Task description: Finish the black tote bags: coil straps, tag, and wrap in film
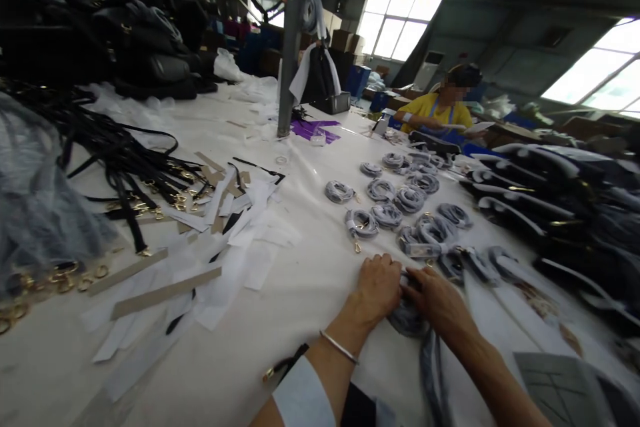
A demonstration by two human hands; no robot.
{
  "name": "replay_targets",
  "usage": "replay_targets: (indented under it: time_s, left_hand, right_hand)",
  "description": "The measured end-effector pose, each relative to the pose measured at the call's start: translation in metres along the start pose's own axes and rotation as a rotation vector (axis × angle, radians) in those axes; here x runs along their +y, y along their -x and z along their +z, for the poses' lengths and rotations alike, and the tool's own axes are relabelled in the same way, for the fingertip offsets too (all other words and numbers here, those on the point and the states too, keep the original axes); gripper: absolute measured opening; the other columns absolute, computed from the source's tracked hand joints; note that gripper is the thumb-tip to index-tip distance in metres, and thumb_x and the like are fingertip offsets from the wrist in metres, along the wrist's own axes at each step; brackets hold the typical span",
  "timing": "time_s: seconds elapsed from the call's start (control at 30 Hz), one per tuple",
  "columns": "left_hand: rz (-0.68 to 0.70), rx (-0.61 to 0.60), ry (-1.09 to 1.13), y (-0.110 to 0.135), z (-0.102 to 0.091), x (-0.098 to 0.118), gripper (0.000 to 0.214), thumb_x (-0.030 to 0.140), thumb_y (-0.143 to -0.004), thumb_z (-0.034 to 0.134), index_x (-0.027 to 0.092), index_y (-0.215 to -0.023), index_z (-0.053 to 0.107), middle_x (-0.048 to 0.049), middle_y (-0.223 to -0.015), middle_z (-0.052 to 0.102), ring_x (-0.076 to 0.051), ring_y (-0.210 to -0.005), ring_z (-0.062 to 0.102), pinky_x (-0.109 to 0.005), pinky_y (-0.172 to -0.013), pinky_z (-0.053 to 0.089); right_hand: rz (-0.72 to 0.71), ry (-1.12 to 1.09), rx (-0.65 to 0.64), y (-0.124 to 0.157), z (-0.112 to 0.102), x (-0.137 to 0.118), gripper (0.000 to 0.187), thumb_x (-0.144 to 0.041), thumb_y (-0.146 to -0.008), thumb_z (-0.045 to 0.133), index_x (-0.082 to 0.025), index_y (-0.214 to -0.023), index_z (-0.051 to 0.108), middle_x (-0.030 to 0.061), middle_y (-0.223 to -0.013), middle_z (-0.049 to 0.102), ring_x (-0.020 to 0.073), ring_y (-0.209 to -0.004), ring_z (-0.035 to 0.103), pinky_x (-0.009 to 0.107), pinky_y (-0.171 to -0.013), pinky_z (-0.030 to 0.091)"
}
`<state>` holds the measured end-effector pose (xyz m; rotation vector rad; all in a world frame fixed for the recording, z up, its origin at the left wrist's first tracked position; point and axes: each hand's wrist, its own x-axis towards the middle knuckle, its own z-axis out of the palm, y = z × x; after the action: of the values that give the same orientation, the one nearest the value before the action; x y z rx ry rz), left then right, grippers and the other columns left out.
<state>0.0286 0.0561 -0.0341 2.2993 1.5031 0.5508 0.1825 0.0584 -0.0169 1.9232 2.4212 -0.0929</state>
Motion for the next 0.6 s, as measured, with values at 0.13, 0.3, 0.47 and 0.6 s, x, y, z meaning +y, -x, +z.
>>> replay_targets:
  time_s: [0.13,0.3,0.47,0.6]
  left_hand:
    - [0.001,-0.028,-0.032,0.001,0.001,0.004,0.028,0.014,-0.09,0.046,0.016,-0.116,0.058,-0.013,-0.112,0.059,-0.026,-0.106,0.054,-0.04,-0.09,0.045]
    - [-0.007,-0.05,-0.115,-0.006,0.001,0.0,0.034,0.012,-0.092,0.042,0.024,-0.119,0.058,-0.0087,-0.112,0.058,-0.024,-0.106,0.054,-0.035,-0.087,0.043]
    - [0.04,-0.046,-0.101,-0.009,0.003,-0.003,0.033,0.01,-0.09,0.045,0.024,-0.114,0.063,-0.0051,-0.115,0.06,-0.021,-0.106,0.054,-0.031,-0.089,0.042]
    - [0.093,-0.084,-0.102,-0.012,0.006,-0.008,0.037,0.01,-0.09,0.046,0.021,-0.122,0.06,-0.0058,-0.112,0.063,-0.02,-0.105,0.055,-0.029,-0.092,0.041]
  right_hand:
    - [-0.013,-0.139,-0.004,0.001,-0.005,-0.003,0.028,-0.029,-0.085,0.059,-0.013,-0.107,0.067,0.0113,-0.098,0.064,0.0232,-0.096,0.061,0.031,-0.086,0.043]
    - [-0.006,-0.174,0.048,0.003,-0.01,-0.007,0.024,-0.031,-0.084,0.064,-0.017,-0.103,0.068,0.0065,-0.1,0.065,0.019,-0.098,0.058,0.028,-0.088,0.039]
    - [0.007,-0.158,0.074,0.009,-0.007,-0.013,0.024,-0.032,-0.087,0.059,-0.016,-0.104,0.067,0.0087,-0.102,0.065,0.0209,-0.102,0.056,0.031,-0.088,0.037]
    - [0.022,-0.163,0.056,0.006,-0.009,-0.01,0.024,-0.033,-0.087,0.058,-0.017,-0.102,0.069,0.009,-0.097,0.067,0.021,-0.096,0.06,0.031,-0.084,0.04]
